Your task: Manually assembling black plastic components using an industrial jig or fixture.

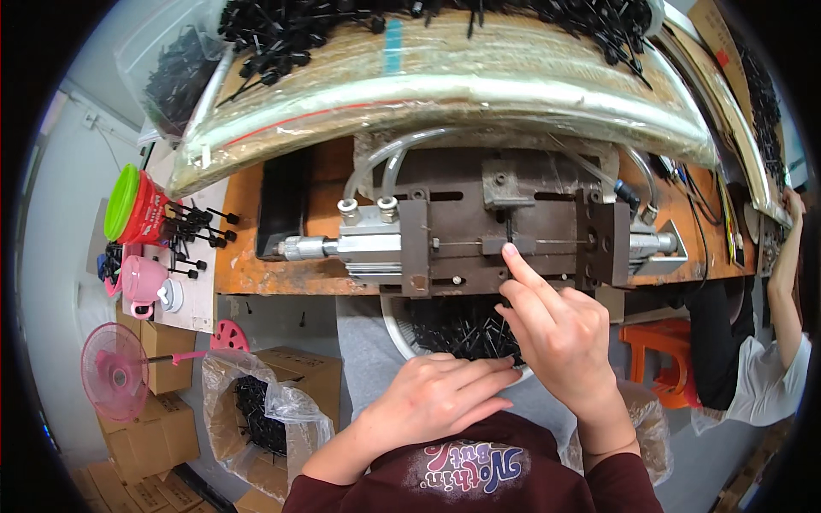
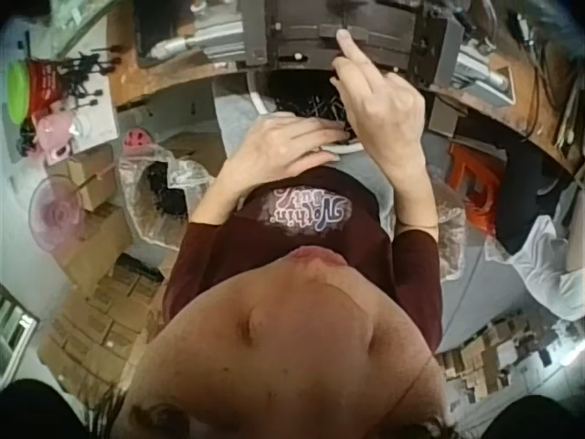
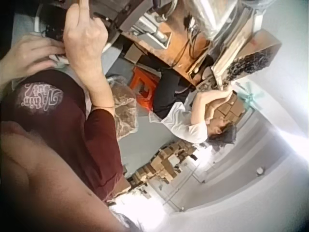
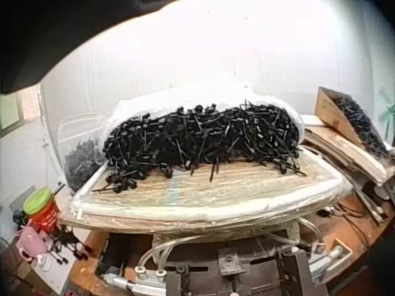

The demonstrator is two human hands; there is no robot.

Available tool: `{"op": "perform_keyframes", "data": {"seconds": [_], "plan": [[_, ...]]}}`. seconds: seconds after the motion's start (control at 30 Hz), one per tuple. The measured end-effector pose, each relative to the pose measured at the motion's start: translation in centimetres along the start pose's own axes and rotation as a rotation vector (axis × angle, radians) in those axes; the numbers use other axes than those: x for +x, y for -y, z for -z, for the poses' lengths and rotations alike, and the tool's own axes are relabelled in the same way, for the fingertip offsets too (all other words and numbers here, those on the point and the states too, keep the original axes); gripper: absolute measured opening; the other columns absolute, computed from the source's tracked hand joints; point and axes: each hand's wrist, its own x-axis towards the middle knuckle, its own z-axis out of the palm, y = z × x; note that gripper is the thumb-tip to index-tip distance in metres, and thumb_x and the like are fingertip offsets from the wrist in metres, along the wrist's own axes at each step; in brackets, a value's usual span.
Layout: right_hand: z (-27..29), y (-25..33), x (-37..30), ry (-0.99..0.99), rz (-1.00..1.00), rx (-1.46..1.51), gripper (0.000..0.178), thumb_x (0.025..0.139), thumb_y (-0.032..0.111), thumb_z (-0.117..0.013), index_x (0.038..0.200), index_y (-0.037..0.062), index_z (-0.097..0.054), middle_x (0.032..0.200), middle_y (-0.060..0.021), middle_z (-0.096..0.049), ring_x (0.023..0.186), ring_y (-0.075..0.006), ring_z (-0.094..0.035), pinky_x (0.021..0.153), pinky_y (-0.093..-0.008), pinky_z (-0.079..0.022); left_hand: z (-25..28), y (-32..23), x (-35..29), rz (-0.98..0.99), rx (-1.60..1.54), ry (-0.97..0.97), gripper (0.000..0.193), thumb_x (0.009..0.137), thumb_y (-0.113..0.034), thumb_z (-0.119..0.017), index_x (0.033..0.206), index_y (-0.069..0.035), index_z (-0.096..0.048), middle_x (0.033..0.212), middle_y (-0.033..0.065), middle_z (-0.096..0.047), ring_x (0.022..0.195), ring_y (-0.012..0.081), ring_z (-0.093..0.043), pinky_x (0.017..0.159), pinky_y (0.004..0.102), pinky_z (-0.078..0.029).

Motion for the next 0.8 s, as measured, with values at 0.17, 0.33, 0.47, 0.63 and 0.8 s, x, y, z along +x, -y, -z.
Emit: {"op": "perform_keyframes", "data": {"seconds": [0.17, 0.33, 0.47, 0.63, 0.8], "plan": [[0.4, 0.3, 0.4, 0.028, 0.022, -0.053, 0.024, 0.068, 0.008, -0.078, 0.088, 0.0054, -0.065, 0.120, -0.0096, -0.068, 0.051, -0.0178, -0.055, 0.053, -0.0286, -0.047, 0.5, -0.1, 0.0, -0.050, -0.053, -0.060, 0.029, 0.077, -0.022, -0.078, 0.104, -0.009, -0.074, 0.097, 0.0019, -0.074, 0.062, 0.0147, -0.065, 0.054, 0.0257, -0.050], [3.8, -0.5, 4.9, -0.010, 0.119, 0.150, 0.027, 0.075, 0.018, -0.078, 0.094, 0.0037, -0.064, 0.096, -0.0130, -0.070, 0.068, -0.0263, -0.067, 0.060, -0.0348, -0.053, 0.8, 0.6, -1.4, -0.074, -0.075, -0.205, 0.027, 0.076, -0.012, -0.078, 0.103, -0.007, -0.073, 0.097, 0.0046, -0.074, 0.066, 0.0141, -0.068, 0.056, 0.0239, -0.051], [5.4, -4.0, 13.4, -0.298, 0.083, 0.150, 0.020, 0.081, 0.022, -0.075, 0.087, 0.0041, -0.069, 0.081, -0.0068, -0.070, 0.065, -0.0166, -0.064, 0.056, -0.0278, -0.048, 0.3, 2.1, -2.9, -0.009, -0.041, -0.334, 0.028, 0.075, -0.008, -0.078, 0.103, -0.007, -0.073, 0.093, 0.0064, -0.074, 0.064, 0.0158, -0.068, 0.054, 0.0240, -0.050], [7.4, -11.5, 25.3, -0.325, 0.029, -0.012, 0.035, 0.082, 0.036, -0.075, 0.102, 0.0075, -0.073, 0.089, -0.0028, -0.071, 0.081, -0.0131, -0.063, 0.077, -0.0303, -0.050, -2.5, 4.5, -6.8, 0.107, 0.072, -0.394, 0.029, 0.075, -0.001, -0.074, 0.103, -0.006, -0.072, 0.094, 0.0065, -0.074, 0.068, 0.0180, -0.069, 0.058, 0.0257, -0.052], [5.1, -4.3, 32.0, -0.324, 0.094, -0.026, 0.059, 0.081, 0.038, -0.072, 0.120, -0.0050, -0.060, 0.121, -0.0239, -0.060, 0.109, -0.0326, -0.059, 0.094, -0.0409, -0.048, -6.5, 6.9, -11.8, 0.274, 0.154, -0.366, 0.035, 0.077, -0.003, -0.070, 0.112, -0.005, -0.067, 0.113, 0.0096, -0.068, 0.094, 0.0260, -0.065, 0.082, 0.0345, -0.051]]}}
